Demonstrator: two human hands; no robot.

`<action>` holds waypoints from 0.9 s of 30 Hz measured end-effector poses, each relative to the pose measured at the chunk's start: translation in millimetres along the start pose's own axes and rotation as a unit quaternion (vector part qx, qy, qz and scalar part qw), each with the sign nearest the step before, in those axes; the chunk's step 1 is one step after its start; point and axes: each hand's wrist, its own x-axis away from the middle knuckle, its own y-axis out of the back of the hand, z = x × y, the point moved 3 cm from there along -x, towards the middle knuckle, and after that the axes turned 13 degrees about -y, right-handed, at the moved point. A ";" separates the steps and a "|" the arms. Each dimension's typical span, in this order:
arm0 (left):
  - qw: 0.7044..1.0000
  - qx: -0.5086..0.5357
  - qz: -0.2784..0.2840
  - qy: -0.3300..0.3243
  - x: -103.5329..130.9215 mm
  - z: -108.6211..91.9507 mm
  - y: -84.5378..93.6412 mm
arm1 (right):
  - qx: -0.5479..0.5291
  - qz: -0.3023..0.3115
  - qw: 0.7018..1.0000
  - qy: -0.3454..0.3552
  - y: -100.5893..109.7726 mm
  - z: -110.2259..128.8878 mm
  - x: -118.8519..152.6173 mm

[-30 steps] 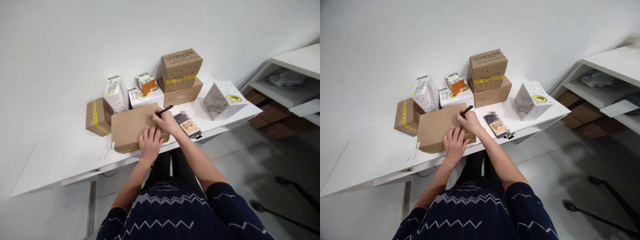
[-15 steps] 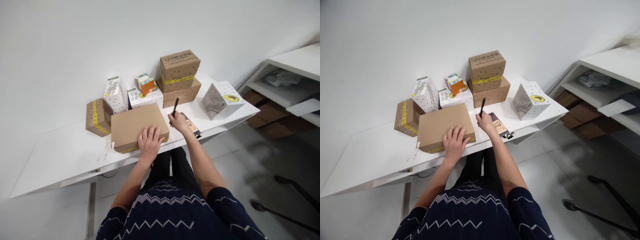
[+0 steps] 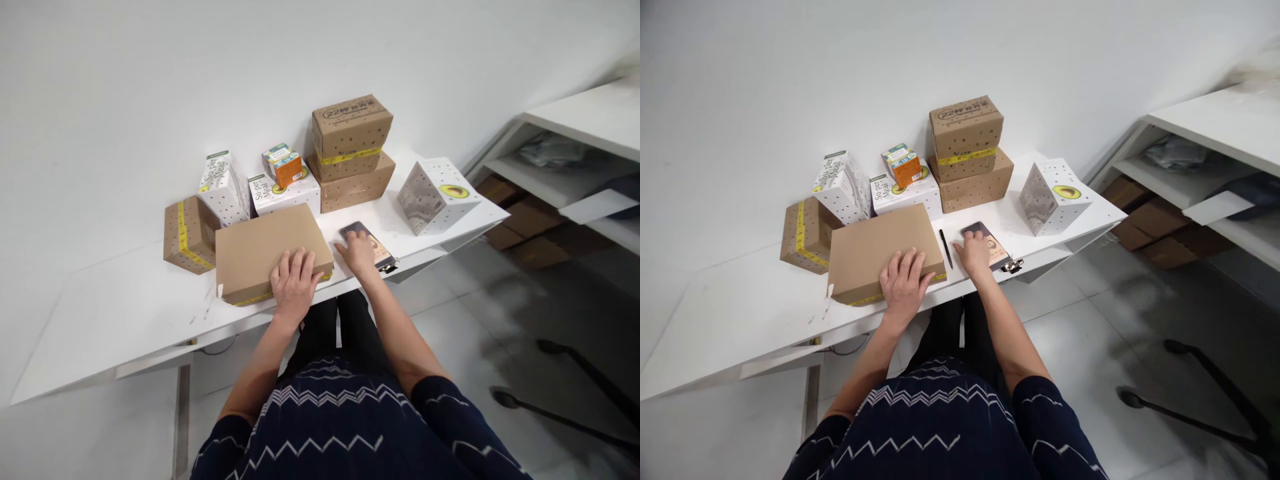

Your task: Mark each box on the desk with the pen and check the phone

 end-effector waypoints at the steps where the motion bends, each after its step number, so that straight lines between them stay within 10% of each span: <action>1: 1.000 0.000 -0.001 0.000 0.0 -0.1 -0.3 | 0.010 -0.034 0.999 -0.027 2.2 -8.8 -2.6; 11: 1.000 -0.007 -0.010 0.000 0.1 -1.2 -0.3 | 0.001 -0.035 0.997 -0.068 -2.7 -34.6 -9.7; 16: 1.000 -0.012 -0.004 0.000 0.9 -1.0 0.1 | -0.211 -0.009 0.973 -0.093 4.4 -50.0 -7.5; 23: 1.000 -0.004 -0.003 0.006 -0.7 -1.6 0.1 | -0.684 0.288 0.670 -0.009 67.1 -37.8 50.0; 27: 1.000 0.006 -0.011 0.005 3.2 0.0 -1.0 | -0.681 0.416 0.602 0.010 91.9 -6.5 103.7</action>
